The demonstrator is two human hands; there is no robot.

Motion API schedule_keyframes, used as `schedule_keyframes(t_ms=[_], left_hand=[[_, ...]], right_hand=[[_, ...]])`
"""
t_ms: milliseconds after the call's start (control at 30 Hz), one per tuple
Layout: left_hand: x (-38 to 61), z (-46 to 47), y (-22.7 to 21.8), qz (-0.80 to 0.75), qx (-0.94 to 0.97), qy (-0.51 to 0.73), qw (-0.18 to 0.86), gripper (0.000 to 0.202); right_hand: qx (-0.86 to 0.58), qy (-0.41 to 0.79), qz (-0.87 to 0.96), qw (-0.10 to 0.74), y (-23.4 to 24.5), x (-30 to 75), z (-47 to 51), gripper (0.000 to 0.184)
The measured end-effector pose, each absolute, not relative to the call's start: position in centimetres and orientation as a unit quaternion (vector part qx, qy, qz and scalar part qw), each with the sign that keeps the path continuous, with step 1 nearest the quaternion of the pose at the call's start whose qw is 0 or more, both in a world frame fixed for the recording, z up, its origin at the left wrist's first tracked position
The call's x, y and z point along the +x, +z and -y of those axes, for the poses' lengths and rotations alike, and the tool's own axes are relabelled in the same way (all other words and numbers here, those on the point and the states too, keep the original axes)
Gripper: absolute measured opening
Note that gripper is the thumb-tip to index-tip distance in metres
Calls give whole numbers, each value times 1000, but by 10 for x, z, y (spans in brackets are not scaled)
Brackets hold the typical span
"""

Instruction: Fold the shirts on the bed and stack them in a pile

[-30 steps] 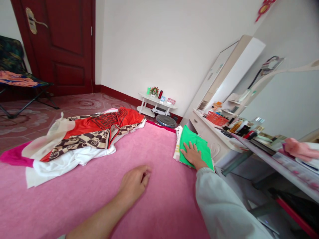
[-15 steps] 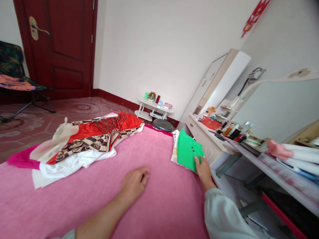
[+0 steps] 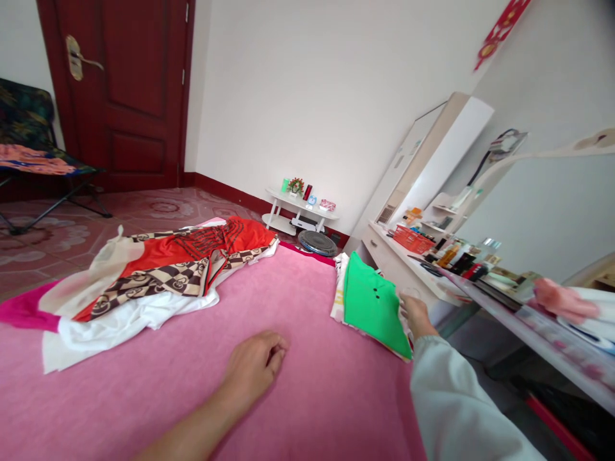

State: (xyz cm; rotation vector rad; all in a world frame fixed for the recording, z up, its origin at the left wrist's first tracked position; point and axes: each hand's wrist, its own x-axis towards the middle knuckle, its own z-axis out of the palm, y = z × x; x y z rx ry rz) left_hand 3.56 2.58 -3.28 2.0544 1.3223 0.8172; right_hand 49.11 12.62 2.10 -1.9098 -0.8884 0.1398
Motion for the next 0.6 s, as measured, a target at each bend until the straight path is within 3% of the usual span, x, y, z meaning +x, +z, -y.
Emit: schedule_keyframes(t_ms=[167,333,467,600], left_hand=[[37,-27,-35,-490,767,302,283,17],[37,-26,-31,-493,770,292,280,18],[37,-26,-28,-495,772,288,277,18],[37,-25,-28,-493,772,294,273,17]], right_hand=[[-795,158,296,505,14,494,-146,43],[-797,179,325,477,12,495,-147,39],[-803,107,370,454,17,493,-152,45],[-802,-35,432,411,12,477,-149,64]])
